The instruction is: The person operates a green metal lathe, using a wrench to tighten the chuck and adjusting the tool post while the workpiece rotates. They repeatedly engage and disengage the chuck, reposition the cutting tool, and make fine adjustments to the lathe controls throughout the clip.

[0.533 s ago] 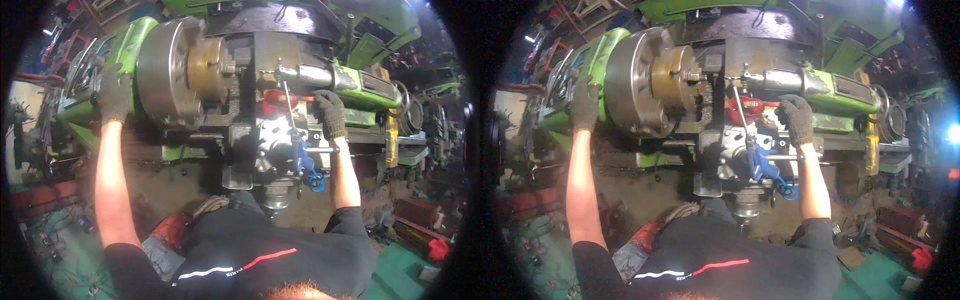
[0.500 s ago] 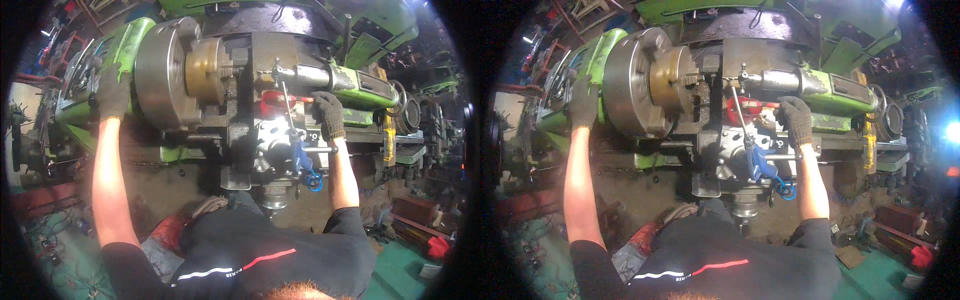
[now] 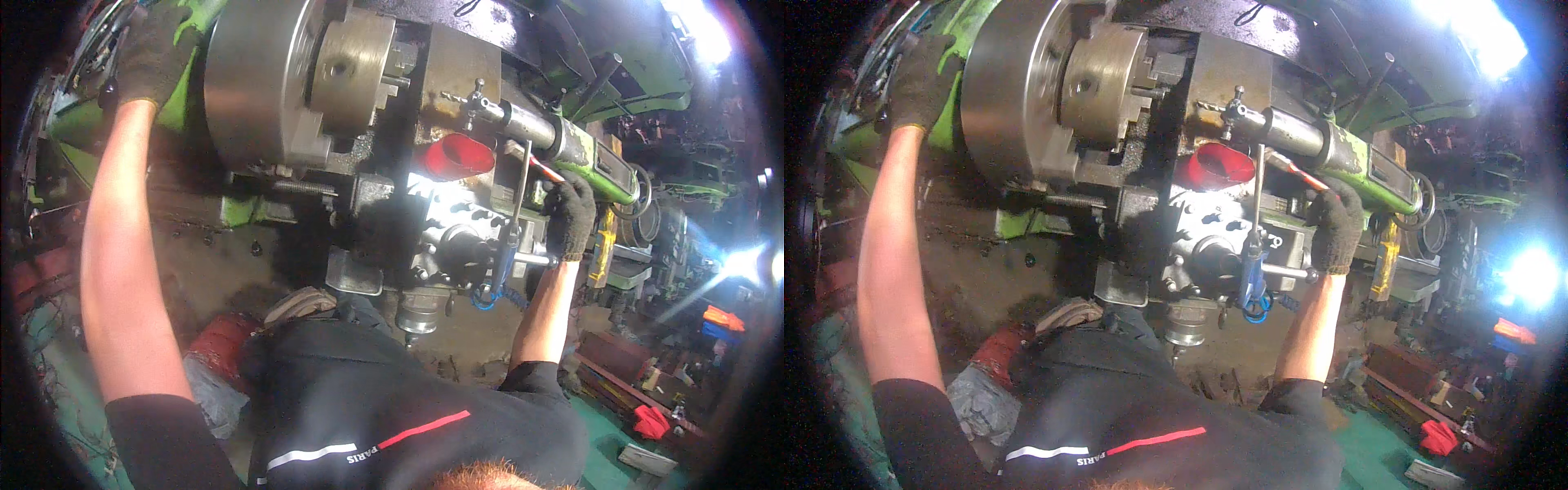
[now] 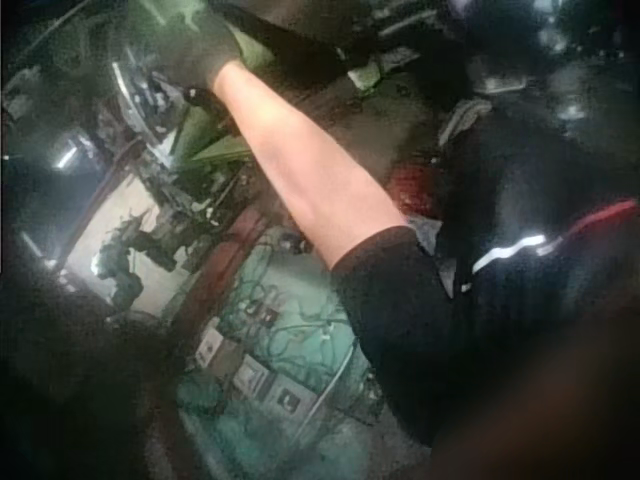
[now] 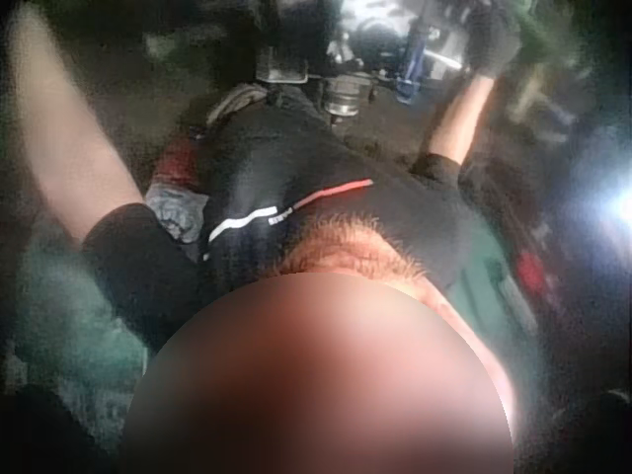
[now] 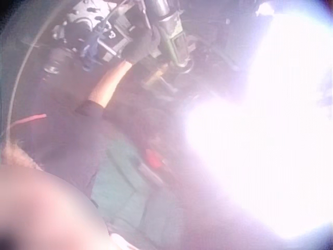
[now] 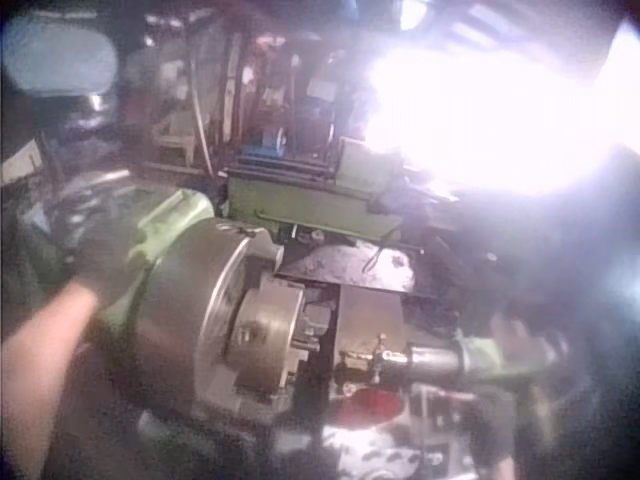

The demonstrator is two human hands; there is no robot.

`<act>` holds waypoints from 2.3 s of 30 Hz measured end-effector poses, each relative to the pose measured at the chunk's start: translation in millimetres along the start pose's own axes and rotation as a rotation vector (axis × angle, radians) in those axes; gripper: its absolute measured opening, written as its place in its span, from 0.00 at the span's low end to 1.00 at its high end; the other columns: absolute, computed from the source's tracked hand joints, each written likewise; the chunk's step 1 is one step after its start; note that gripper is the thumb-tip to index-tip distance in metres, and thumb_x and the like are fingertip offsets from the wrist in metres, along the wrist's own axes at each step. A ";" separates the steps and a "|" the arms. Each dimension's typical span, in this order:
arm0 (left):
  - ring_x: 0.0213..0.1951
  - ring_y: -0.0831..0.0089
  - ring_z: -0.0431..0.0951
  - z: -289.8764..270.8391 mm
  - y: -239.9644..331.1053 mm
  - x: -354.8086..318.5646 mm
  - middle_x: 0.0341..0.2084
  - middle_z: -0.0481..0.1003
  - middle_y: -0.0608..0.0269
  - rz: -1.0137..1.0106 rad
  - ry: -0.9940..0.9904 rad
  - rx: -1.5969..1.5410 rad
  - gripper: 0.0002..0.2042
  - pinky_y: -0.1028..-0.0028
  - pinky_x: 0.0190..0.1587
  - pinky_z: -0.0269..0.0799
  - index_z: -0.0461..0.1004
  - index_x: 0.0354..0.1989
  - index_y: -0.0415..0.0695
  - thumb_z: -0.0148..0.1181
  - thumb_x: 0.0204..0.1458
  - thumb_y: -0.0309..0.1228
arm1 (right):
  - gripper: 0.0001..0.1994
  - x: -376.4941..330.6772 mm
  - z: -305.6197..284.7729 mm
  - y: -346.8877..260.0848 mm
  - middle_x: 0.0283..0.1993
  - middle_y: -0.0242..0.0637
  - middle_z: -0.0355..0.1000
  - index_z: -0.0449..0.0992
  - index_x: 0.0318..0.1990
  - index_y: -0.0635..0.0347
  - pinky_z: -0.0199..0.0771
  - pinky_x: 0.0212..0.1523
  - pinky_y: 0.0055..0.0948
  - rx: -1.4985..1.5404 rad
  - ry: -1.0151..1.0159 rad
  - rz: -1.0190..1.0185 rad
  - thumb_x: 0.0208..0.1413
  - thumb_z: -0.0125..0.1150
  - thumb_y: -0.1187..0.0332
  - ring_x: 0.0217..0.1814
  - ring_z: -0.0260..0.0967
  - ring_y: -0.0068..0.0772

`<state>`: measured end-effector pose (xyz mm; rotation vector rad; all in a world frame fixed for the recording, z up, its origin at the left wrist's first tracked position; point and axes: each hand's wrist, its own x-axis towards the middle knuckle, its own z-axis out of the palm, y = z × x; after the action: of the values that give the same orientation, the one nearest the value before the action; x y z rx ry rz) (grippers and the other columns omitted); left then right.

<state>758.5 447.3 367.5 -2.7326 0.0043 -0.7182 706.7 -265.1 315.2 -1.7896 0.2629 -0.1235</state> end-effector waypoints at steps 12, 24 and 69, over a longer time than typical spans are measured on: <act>0.63 0.47 0.79 7.0 -0.5 -3.3 0.61 0.81 0.52 0.023 0.068 0.003 0.19 0.52 0.68 0.73 0.79 0.63 0.50 0.61 0.71 0.45 | 0.18 51.5 93.8 -60.4 0.53 0.39 0.85 0.86 0.62 0.62 0.82 0.59 0.35 -0.331 -0.281 -0.490 0.66 0.64 0.71 0.55 0.84 0.35; 0.63 0.50 0.79 -9.2 16.2 -1.2 0.60 0.82 0.55 -0.025 0.016 0.004 0.19 0.53 0.67 0.73 0.81 0.63 0.50 0.61 0.70 0.45 | 0.25 71.3 117.8 -47.8 0.59 0.41 0.84 0.86 0.63 0.51 0.83 0.61 0.43 -0.669 -0.409 -0.694 0.56 0.77 0.65 0.60 0.82 0.48; 0.65 0.50 0.79 -5.6 6.5 -1.0 0.60 0.82 0.54 -0.040 -0.023 0.000 0.17 0.54 0.70 0.72 0.81 0.62 0.50 0.61 0.69 0.41 | 0.20 45.8 94.1 -93.5 0.56 0.44 0.87 0.87 0.62 0.53 0.86 0.57 0.39 -0.876 -0.325 -0.708 0.63 0.71 0.72 0.56 0.88 0.43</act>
<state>755.4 439.5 369.6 -2.7475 -0.0553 -0.6972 782.5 -167.2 381.3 -2.6634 -0.6651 -0.2359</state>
